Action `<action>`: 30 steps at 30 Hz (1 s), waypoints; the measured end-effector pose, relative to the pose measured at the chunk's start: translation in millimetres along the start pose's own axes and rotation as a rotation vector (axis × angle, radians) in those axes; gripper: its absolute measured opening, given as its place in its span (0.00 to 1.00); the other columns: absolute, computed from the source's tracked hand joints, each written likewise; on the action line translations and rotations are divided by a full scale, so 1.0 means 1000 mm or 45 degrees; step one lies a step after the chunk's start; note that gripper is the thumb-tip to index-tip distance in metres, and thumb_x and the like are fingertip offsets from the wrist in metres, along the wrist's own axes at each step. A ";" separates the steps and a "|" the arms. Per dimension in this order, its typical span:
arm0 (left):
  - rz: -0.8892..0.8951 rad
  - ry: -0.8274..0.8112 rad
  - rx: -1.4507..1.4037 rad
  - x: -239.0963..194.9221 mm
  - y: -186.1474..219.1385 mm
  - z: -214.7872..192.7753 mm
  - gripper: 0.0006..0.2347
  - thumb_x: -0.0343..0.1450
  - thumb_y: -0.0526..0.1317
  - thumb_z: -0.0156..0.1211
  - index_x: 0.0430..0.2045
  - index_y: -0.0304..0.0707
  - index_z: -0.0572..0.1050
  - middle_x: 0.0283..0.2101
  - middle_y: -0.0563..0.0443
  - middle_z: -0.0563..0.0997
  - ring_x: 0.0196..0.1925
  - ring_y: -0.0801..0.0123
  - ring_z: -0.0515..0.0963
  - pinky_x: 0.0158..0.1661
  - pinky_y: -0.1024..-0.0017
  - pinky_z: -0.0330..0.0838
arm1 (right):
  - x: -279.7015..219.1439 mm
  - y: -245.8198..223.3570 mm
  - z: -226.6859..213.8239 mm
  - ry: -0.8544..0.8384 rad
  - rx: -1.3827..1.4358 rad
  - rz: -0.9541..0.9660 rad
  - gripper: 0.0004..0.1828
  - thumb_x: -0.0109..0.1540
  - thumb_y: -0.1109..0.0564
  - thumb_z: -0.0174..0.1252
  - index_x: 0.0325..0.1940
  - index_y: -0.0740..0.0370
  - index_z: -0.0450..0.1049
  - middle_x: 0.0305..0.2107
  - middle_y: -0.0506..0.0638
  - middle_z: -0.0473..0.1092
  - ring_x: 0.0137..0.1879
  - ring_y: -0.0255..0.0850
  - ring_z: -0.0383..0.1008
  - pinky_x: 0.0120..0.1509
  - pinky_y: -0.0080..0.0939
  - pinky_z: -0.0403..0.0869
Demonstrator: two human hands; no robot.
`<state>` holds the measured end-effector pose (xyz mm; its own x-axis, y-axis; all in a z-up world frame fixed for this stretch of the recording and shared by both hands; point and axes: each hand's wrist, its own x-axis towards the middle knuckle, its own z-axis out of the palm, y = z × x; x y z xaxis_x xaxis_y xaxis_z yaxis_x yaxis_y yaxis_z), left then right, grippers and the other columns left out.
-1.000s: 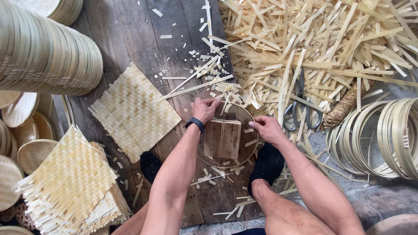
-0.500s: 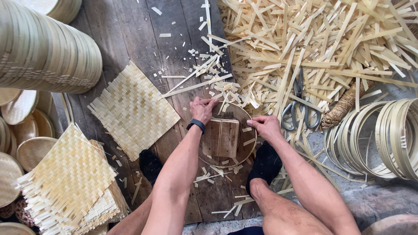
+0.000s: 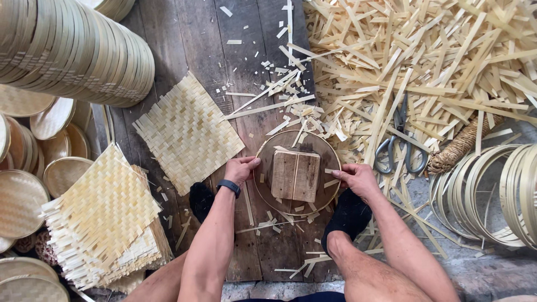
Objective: The person assembles a circular bamboo basket by fitting a woven square mat into a mold, securing it with a bamboo ring, and trimming the excess material with shears.
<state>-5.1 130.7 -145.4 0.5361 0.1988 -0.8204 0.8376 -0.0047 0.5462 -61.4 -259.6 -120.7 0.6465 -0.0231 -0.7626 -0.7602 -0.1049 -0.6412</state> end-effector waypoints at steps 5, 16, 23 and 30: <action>0.173 0.176 0.210 -0.004 0.003 0.010 0.11 0.64 0.36 0.76 0.36 0.29 0.86 0.32 0.50 0.87 0.28 0.78 0.80 0.33 0.78 0.75 | -0.005 -0.011 0.003 0.050 0.019 0.005 0.15 0.57 0.57 0.70 0.45 0.68 0.82 0.27 0.50 0.78 0.28 0.33 0.74 0.33 0.33 0.75; -0.278 -0.275 -0.575 -0.071 -0.063 0.025 0.11 0.76 0.39 0.61 0.49 0.35 0.70 0.44 0.49 0.81 0.45 0.64 0.85 0.46 0.58 0.81 | -0.040 -0.035 0.014 -0.139 0.368 0.152 0.12 0.62 0.60 0.62 0.41 0.75 0.79 0.33 0.56 0.79 0.38 0.43 0.83 0.44 0.45 0.81; -0.195 -0.253 -0.693 -0.072 -0.091 0.048 0.09 0.74 0.37 0.60 0.44 0.32 0.75 0.40 0.46 0.84 0.40 0.60 0.84 0.42 0.59 0.82 | -0.017 -0.006 0.023 -0.031 0.250 0.109 0.11 0.65 0.60 0.60 0.39 0.76 0.78 0.34 0.63 0.78 0.36 0.48 0.80 0.40 0.45 0.83; -0.218 -0.260 -0.920 -0.115 -0.079 0.070 0.10 0.70 0.33 0.59 0.45 0.36 0.73 0.46 0.48 0.83 0.46 0.61 0.86 0.47 0.59 0.83 | -0.017 -0.003 0.013 -0.200 0.426 0.114 0.14 0.67 0.56 0.55 0.42 0.73 0.78 0.36 0.59 0.79 0.36 0.43 0.82 0.40 0.42 0.84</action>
<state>-125.8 39.8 -106.5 0.4728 -0.0458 -0.8800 0.6717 0.6651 0.3263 -71.0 -245.5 -106.4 0.5783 0.1380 -0.8040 -0.8093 0.2215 -0.5441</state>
